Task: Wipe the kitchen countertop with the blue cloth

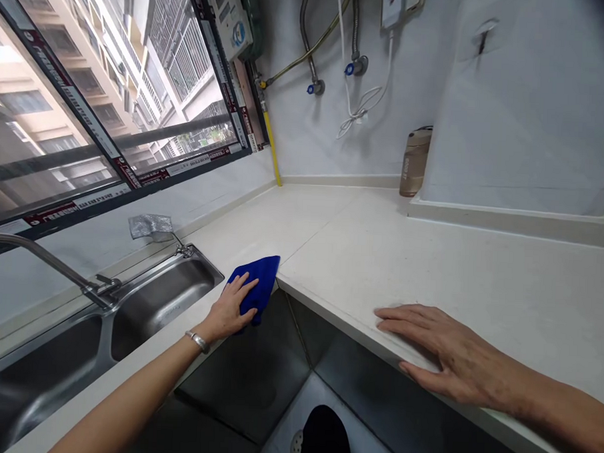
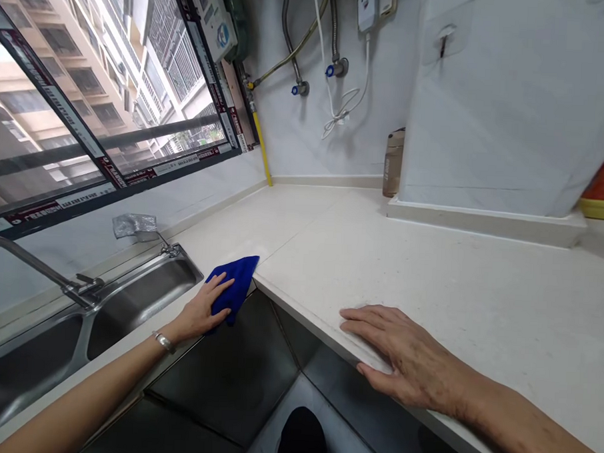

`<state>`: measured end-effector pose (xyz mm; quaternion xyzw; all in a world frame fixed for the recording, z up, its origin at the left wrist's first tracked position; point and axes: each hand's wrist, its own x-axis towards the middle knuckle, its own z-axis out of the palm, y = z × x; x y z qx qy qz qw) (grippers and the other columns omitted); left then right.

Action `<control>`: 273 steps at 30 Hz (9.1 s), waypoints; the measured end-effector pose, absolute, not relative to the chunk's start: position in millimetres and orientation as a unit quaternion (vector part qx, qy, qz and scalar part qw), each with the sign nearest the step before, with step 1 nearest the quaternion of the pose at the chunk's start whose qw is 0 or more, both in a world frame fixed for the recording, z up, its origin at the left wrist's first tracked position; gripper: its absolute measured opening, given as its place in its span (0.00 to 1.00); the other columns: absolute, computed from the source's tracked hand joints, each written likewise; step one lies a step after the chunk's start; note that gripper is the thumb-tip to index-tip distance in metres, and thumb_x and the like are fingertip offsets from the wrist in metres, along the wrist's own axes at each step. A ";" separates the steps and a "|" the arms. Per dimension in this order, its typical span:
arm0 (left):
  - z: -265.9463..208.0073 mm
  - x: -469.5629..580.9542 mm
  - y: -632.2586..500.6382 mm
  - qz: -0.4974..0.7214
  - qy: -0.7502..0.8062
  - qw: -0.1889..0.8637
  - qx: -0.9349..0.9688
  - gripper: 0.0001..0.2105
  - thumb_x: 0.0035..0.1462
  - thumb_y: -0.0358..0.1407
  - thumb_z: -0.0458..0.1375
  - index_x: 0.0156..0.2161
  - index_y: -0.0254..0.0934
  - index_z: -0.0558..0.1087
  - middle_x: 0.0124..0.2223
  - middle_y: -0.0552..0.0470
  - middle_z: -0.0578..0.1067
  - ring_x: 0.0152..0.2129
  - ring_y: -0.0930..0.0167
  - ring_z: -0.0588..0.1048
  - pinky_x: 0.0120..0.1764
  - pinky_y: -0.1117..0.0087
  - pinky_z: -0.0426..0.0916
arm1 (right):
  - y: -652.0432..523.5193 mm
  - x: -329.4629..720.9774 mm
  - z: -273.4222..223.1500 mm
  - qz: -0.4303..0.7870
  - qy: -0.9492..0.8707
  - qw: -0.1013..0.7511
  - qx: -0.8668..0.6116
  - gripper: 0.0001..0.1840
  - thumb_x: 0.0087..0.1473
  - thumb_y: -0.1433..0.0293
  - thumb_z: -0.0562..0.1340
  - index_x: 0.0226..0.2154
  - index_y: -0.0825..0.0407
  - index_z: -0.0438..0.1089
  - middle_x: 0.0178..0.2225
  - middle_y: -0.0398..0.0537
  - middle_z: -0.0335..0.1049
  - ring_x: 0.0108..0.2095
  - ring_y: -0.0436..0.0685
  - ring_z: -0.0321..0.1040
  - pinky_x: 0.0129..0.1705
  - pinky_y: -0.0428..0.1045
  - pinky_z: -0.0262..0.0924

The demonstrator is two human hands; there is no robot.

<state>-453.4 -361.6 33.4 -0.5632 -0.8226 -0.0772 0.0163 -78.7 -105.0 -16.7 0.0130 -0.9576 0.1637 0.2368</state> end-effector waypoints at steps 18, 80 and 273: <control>23.3 -458.2 -281.5 -0.108 -0.806 0.041 -0.581 0.31 0.59 0.36 0.56 0.67 0.40 0.59 0.72 0.41 0.54 0.70 0.51 0.51 0.66 0.43 0.56 | -102.1 -76.4 -13.8 0.204 -0.950 0.235 0.013 0.29 0.58 0.56 0.64 0.62 0.40 0.65 0.62 0.51 0.66 0.62 0.69 0.62 0.58 0.69 0.65; 31.2 -499.3 -162.0 -0.131 -0.891 0.073 -0.428 0.24 0.67 0.46 0.44 0.62 0.37 0.66 0.68 0.37 0.62 0.66 0.50 0.57 0.64 0.39 0.53 | -108.6 -89.8 7.6 0.220 -0.953 0.209 -0.011 0.33 0.44 0.70 0.63 0.56 0.49 0.66 0.57 0.53 0.65 0.58 0.66 0.59 0.58 0.63 0.56; 22.9 -292.3 -82.3 -0.094 -0.737 -0.028 -0.669 0.29 0.65 0.38 0.38 0.69 0.34 0.54 0.74 0.47 0.50 0.71 0.61 0.48 0.70 0.54 0.43 | -189.8 77.8 -15.0 -0.051 -0.877 0.253 -0.406 0.33 0.62 0.63 0.57 0.68 0.38 0.50 0.69 0.50 0.52 0.68 0.69 0.52 0.66 0.75 0.52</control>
